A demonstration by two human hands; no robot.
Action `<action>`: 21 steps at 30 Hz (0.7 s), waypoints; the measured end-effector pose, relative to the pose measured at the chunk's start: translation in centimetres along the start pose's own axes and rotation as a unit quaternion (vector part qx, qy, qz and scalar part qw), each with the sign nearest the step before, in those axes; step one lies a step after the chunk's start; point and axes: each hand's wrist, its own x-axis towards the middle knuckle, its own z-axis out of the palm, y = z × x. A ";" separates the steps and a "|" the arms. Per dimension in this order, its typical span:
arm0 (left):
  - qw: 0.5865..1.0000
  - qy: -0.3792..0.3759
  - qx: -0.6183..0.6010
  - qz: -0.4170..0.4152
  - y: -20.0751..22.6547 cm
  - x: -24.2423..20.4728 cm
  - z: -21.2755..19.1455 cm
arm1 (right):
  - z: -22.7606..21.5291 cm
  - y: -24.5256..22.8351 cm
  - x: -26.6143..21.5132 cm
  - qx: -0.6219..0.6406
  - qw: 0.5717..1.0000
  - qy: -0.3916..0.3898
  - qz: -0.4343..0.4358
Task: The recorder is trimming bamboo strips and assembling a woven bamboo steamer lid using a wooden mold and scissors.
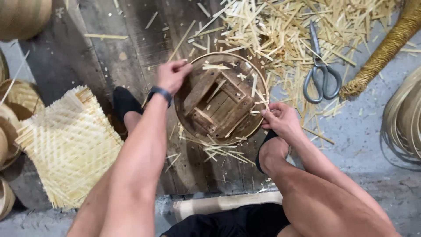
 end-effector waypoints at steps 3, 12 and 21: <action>0.971 -0.091 -0.048 -0.217 -1.1 -6.7 -4.2 | 0.1 0.1 -0.3 0.018 1.000 -0.010 0.005; 0.942 0.068 -0.180 -0.273 -6.5 -8.9 -0.6 | -0.3 -0.7 1.0 -0.013 0.997 0.049 -0.053; 0.856 0.067 -0.377 -0.348 -1.3 -19.7 8.5 | -2.5 -2.0 2.4 0.089 0.996 -0.017 0.016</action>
